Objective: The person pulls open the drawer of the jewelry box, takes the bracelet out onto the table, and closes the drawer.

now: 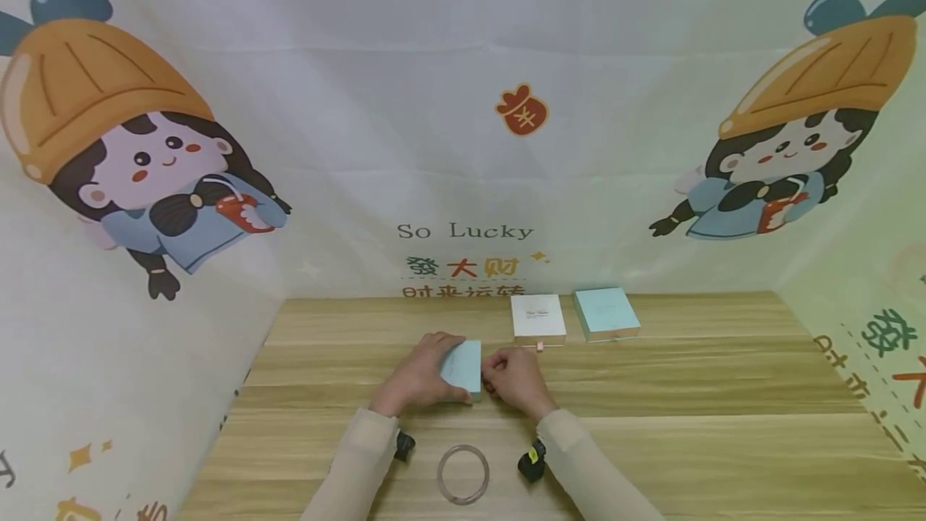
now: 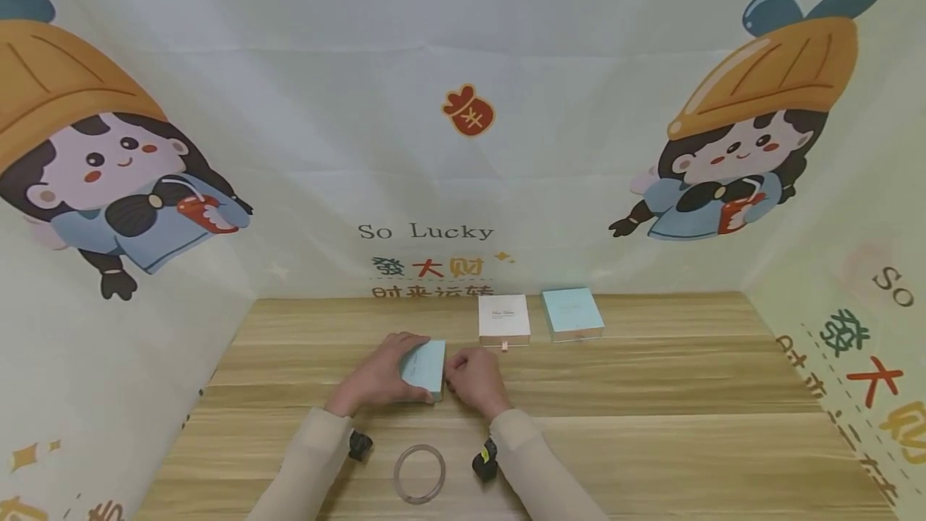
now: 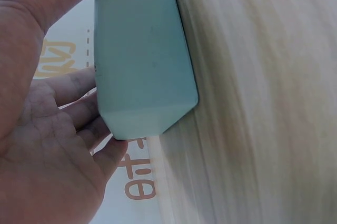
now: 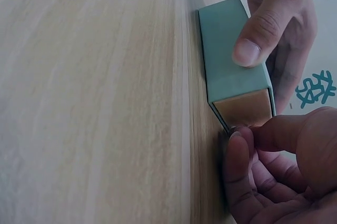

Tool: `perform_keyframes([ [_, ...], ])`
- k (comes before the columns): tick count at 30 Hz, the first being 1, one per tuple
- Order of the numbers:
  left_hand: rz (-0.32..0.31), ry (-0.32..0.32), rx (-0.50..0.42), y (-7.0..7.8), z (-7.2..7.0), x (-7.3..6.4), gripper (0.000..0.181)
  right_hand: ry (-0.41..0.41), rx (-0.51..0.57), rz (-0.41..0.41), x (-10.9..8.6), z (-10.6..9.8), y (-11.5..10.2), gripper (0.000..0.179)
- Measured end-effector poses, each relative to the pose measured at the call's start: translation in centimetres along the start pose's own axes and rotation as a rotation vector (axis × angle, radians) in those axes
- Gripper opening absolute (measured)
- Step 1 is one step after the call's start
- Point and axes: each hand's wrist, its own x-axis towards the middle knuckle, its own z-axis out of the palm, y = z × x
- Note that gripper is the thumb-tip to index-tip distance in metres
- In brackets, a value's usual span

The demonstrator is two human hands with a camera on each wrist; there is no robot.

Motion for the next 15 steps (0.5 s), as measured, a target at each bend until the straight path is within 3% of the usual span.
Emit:
perform_keyframes([
  [8,-0.002,-0.007,0.020,-0.01,0.01,0.11,0.100,-0.026,-0.054,-0.008,0.26,0.06,0.05,0.009],
  [15,0.015,-0.029,0.056,0.05,-0.29,0.10,0.102,-0.052,-0.145,-0.127,0.40,-0.79,-0.04,0.010],
])
